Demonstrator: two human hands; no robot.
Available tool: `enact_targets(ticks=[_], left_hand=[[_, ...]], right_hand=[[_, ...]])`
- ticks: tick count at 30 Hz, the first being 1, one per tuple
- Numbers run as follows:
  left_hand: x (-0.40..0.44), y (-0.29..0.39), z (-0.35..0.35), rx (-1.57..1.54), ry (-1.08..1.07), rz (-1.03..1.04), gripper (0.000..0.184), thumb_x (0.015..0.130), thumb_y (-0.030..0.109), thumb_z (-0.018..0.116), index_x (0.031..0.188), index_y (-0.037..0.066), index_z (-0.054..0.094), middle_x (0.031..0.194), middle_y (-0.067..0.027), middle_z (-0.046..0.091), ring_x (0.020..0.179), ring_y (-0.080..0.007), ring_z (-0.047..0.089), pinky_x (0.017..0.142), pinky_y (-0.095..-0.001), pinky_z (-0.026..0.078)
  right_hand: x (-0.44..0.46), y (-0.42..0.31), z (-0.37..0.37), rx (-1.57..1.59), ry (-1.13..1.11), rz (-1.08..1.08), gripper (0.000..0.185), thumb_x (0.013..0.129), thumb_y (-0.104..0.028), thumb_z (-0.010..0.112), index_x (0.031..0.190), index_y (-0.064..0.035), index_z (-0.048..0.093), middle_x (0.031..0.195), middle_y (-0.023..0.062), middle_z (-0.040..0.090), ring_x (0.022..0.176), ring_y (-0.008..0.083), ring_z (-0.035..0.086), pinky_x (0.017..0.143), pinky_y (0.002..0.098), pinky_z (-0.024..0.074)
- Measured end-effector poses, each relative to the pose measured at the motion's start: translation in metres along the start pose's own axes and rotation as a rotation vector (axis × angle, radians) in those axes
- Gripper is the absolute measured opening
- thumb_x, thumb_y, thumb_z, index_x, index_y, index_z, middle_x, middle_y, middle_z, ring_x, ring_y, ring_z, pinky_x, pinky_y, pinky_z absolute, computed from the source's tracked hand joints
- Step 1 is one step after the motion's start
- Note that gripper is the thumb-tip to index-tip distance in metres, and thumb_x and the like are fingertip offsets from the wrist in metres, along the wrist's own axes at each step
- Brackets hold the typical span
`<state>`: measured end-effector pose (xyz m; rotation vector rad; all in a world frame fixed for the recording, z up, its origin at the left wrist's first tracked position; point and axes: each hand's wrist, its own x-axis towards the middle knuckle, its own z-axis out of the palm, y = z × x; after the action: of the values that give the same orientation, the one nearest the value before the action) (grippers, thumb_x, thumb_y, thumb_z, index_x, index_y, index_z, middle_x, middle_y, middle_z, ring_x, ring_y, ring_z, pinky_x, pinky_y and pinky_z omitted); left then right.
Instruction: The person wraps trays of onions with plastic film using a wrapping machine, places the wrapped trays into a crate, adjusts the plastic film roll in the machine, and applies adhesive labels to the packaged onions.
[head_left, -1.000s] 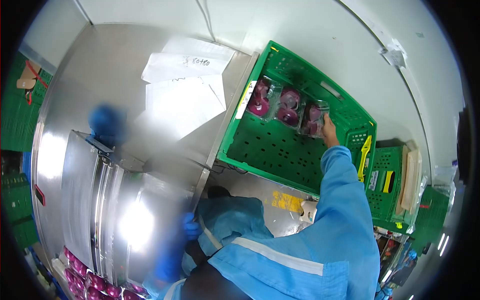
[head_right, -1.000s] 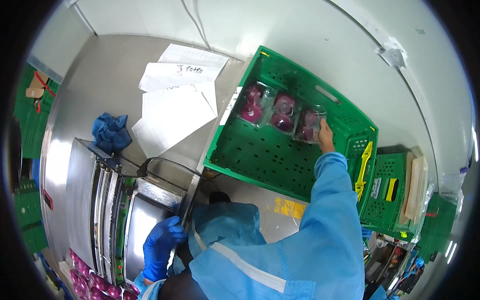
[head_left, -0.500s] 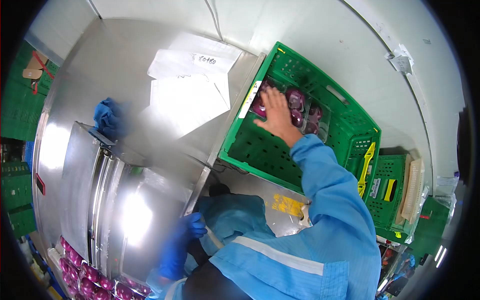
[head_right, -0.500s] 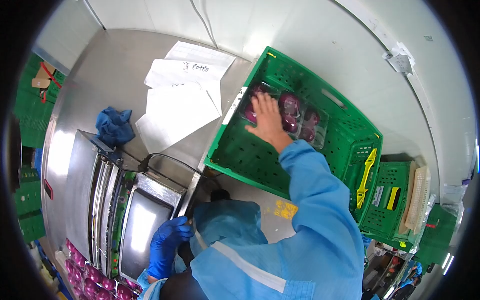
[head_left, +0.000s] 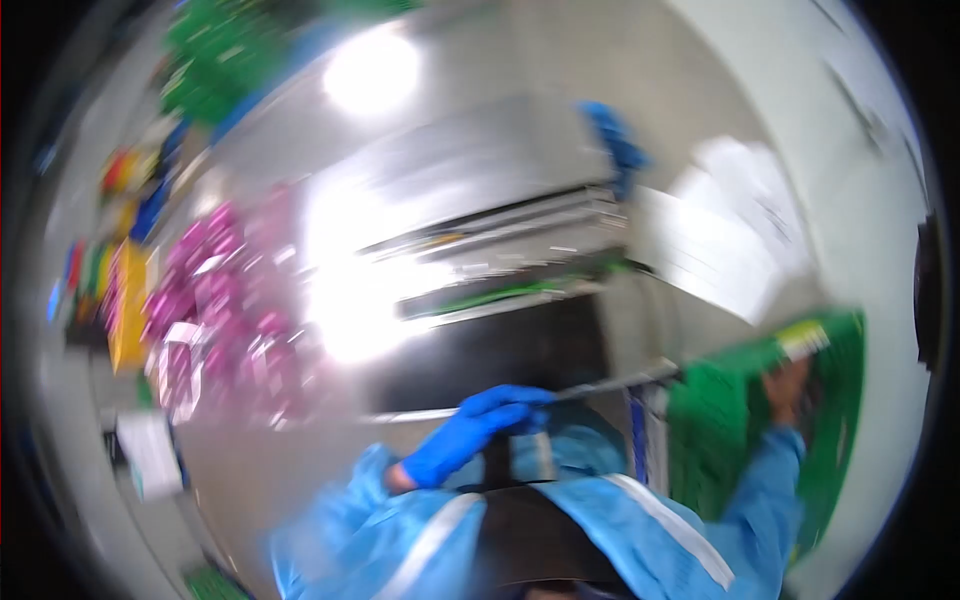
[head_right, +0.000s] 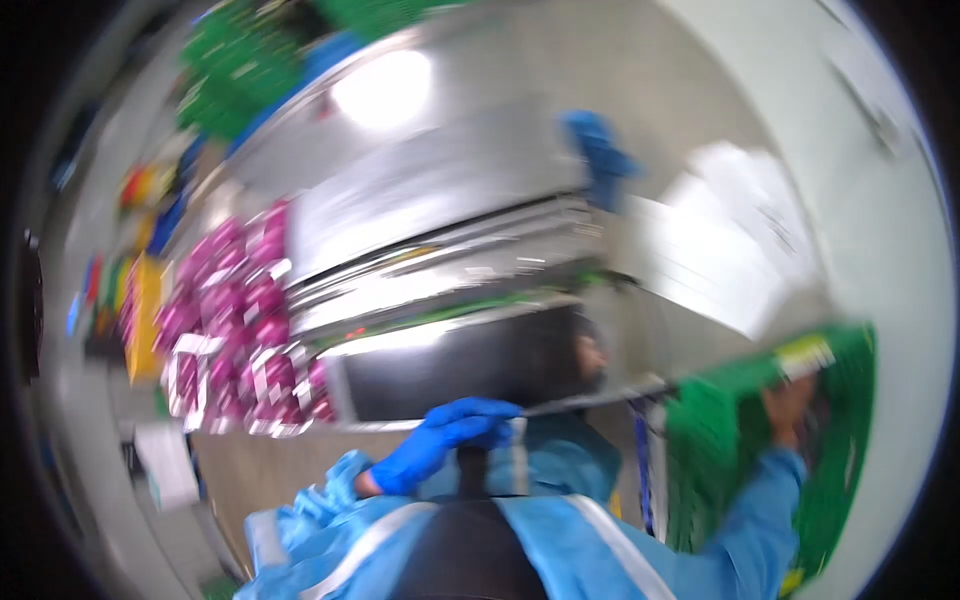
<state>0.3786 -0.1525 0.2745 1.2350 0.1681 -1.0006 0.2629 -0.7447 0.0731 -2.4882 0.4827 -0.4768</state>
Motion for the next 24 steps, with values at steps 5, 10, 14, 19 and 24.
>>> enact_targets(ticks=[5,10,14,19,24], left_hand=[[-0.075,0.022,-0.096,0.029,0.469,0.508,0.034,0.095,0.015,0.053,0.126,0.001,0.055,0.108,-0.0105,0.064,0.094,-0.0173,0.063,0.087,-0.0317,0.05],[-0.172,0.016,-0.245,-0.109,1.253,0.829,0.033,0.091,0.015,0.056,0.122,0.002,0.057,0.103,-0.0096,0.066,0.088,-0.018,0.065,0.074,-0.0295,0.053],[-0.277,0.011,-0.343,0.031,1.739,1.196,0.035,0.088,0.014,0.059,0.122,0.005,0.056,0.099,-0.0073,0.066,0.082,-0.0168,0.064,0.069,-0.0274,0.052],[-0.36,0.036,-0.412,0.089,1.779,1.084,0.035,0.091,0.017,0.056,0.123,0.003,0.054,0.095,-0.0096,0.066,0.07,-0.0173,0.064,0.057,-0.0273,0.052],[-0.334,0.074,-0.494,-0.155,1.32,0.896,0.04,0.093,0.03,0.054,0.12,0.0,0.05,0.089,-0.0154,0.066,0.058,-0.0239,0.065,0.045,-0.0313,0.051]], right_hand=[[0.072,0.028,-0.073,-0.22,0.4,0.254,0.042,0.096,-0.02,0.052,0.132,-0.0008,0.047,0.127,0.0155,0.055,0.12,0.0234,0.05,0.104,0.035,0.037],[0.123,-0.306,0.017,0.358,0.235,-0.13,0.033,0.097,-0.013,0.047,0.129,-0.0032,0.052,0.12,0.0119,0.058,0.105,0.0177,0.055,0.095,0.0299,0.0415],[0.083,-0.549,0.134,0.63,-0.395,-0.39,0.027,0.09,-0.006,0.053,0.117,-0.0034,0.057,0.099,0.0053,0.063,0.084,0.0133,0.062,0.08,0.0275,0.0474],[0.032,-0.773,0.247,0.825,-0.883,-0.828,0.024,0.088,-0.004,0.058,0.112,-0.0007,0.058,0.099,0.009,0.065,0.082,0.0149,0.065,0.074,0.0282,0.0517],[-0.002,-0.978,0.386,1.049,-1.152,-0.606,0.036,0.092,-0.02,0.058,0.12,0.0019,0.054,0.105,0.014,0.065,0.078,0.0165,0.067,0.066,0.0268,0.0538]])
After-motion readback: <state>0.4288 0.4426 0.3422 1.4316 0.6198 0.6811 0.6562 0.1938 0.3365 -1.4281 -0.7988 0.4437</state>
